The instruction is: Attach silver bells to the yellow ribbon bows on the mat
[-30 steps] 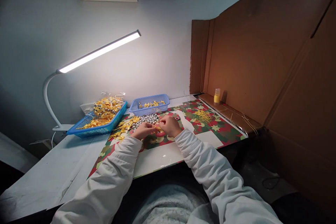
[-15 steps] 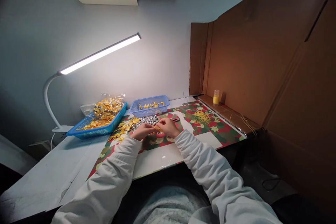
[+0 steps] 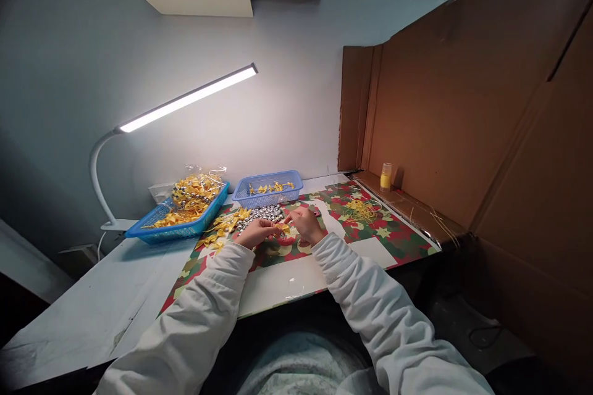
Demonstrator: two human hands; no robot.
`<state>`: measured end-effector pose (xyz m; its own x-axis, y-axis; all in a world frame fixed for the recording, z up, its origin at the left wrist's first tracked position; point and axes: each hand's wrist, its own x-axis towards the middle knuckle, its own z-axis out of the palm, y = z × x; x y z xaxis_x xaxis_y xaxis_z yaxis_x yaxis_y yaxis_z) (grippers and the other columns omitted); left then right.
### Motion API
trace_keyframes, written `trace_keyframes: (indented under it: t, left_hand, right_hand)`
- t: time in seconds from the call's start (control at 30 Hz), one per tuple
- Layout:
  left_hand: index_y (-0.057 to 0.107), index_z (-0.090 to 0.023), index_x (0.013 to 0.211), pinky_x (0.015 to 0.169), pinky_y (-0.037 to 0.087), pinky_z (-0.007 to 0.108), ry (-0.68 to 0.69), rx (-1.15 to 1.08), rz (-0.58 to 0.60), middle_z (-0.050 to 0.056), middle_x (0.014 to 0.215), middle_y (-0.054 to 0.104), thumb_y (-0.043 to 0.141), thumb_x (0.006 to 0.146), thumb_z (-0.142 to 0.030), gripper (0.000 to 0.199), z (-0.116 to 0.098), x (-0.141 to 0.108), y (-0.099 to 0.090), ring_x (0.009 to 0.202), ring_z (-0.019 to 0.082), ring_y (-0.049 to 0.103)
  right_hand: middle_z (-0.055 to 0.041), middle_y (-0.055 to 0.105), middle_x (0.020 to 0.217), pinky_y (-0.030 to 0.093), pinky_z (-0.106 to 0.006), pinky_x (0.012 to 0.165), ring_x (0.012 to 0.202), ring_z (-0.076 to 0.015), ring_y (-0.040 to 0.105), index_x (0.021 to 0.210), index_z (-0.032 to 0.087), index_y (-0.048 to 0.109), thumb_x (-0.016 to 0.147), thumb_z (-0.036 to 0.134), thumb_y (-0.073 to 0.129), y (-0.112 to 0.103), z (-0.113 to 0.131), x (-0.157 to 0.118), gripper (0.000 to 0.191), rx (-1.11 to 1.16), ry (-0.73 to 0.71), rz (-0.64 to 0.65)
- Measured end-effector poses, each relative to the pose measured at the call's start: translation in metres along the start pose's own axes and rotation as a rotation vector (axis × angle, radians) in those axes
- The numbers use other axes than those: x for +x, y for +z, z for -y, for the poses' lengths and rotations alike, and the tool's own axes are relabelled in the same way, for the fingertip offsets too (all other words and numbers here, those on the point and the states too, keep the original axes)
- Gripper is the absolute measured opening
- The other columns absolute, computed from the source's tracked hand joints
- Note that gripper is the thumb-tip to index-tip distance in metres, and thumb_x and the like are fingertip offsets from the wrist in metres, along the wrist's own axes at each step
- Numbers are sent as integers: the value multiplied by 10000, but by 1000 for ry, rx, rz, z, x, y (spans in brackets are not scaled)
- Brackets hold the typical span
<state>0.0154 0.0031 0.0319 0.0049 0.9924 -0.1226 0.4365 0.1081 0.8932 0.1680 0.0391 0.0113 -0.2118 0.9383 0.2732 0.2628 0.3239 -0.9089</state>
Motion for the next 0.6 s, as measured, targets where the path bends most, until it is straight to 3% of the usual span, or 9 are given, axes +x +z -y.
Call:
trace_keyframes:
  t: [0.1, 0.2, 0.33, 0.47, 0.6]
  left_hand:
    - [633, -140, 471, 506, 334, 235, 2, 12, -3, -14, 422, 536, 715, 557, -273, 178, 2, 1, 0, 483, 98, 453]
    - [638, -139, 477, 509, 347, 233, 19, 17, -1, -11, 430, 545, 713, 552, -278, 175, 4, 2, 0, 486, 99, 459]
    - [634, -132, 474, 503, 352, 229, 47, -7, 20, -2, 452, 562, 730, 509, -340, 232, 7, 5, 0, 474, 90, 446]
    - [631, -131, 468, 503, 355, 224, 57, -19, 41, 7, 478, 582, 740, 469, -381, 273, 9, 7, 0, 471, 82, 440]
    - [639, -124, 472, 499, 344, 221, 46, -10, 60, 0, 462, 571, 735, 471, -352, 247, 12, 8, 0, 453, 76, 438]
  right_hand:
    - [-47, 636, 716, 424, -254, 703, 727, -149, 563, 544, 168, 626, 728, 181, 411, -2, 2, -3, 283, -14, -31, -26]
    - [-41, 612, 690, 416, -251, 699, 713, -144, 555, 534, 163, 623, 735, 181, 421, -6, 7, -8, 286, 6, -161, -38]
    - [-23, 581, 682, 374, -270, 743, 736, -144, 533, 581, 165, 673, 745, 177, 456, -6, 10, -12, 273, -152, -322, 88]
    - [-28, 601, 698, 295, -320, 791, 800, -168, 499, 537, 167, 659, 769, 195, 469, -3, 9, -15, 301, -494, -252, -8]
    - [-39, 624, 724, 262, -322, 762, 812, -170, 475, 519, 166, 636, 792, 219, 458, -2, 9, -16, 331, -626, -223, -44]
